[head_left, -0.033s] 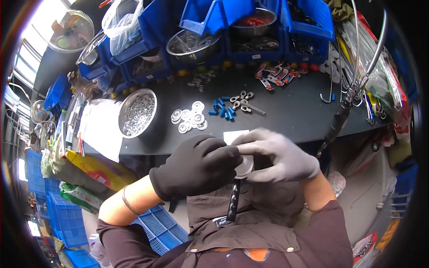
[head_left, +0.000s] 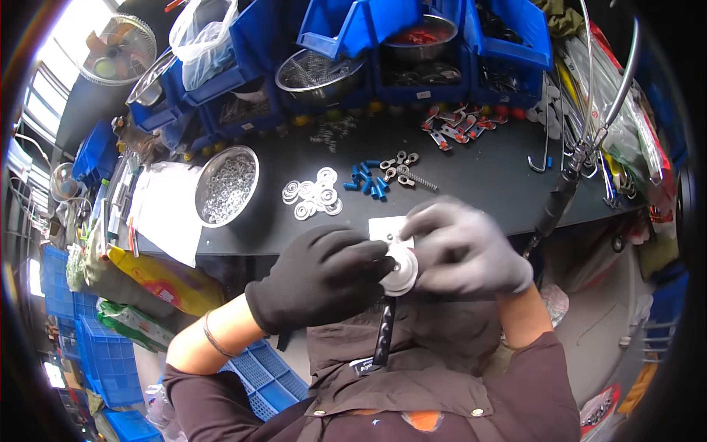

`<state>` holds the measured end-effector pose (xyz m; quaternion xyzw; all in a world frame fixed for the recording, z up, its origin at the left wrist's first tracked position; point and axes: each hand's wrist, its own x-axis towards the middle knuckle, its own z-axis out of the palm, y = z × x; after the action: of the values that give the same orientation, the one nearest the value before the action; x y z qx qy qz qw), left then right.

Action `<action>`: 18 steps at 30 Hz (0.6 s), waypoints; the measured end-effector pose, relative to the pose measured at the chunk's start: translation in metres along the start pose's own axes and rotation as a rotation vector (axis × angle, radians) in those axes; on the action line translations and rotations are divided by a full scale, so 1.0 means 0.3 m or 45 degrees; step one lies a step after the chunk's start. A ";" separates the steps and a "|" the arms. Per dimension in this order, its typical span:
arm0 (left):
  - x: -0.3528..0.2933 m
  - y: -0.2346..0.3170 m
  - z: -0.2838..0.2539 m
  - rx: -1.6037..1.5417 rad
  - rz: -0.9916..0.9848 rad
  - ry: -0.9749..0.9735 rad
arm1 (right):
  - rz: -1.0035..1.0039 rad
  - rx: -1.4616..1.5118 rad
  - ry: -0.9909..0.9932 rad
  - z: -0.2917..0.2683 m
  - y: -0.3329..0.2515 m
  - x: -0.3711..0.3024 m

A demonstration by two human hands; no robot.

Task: The person assembles caulking guns by inserting a metal rod into a trigger handle, installing springs and washers, and securing internal parts with a pneumatic screwdriver. They attach a cylindrical barrel, pack the assembled gun into a plastic sleeve, and place it into a crate before beginning assembly on another handle.

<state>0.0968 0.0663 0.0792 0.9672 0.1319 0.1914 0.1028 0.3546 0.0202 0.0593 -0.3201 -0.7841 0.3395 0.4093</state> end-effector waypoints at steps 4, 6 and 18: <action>-0.175 0.007 0.098 -0.122 -0.380 0.594 | -0.129 0.426 0.619 -0.087 0.017 -0.100; -0.258 0.009 0.231 -0.314 -0.740 0.561 | 0.056 0.273 0.513 -0.034 0.002 -0.067; -0.065 -0.122 0.704 -1.807 -1.556 1.273 | 0.120 0.575 0.552 0.084 0.122 -0.065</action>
<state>0.1553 0.0637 -0.1278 0.2666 0.4811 0.5162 0.6565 0.3502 0.0190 0.0109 -0.3221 -0.5677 0.4474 0.6114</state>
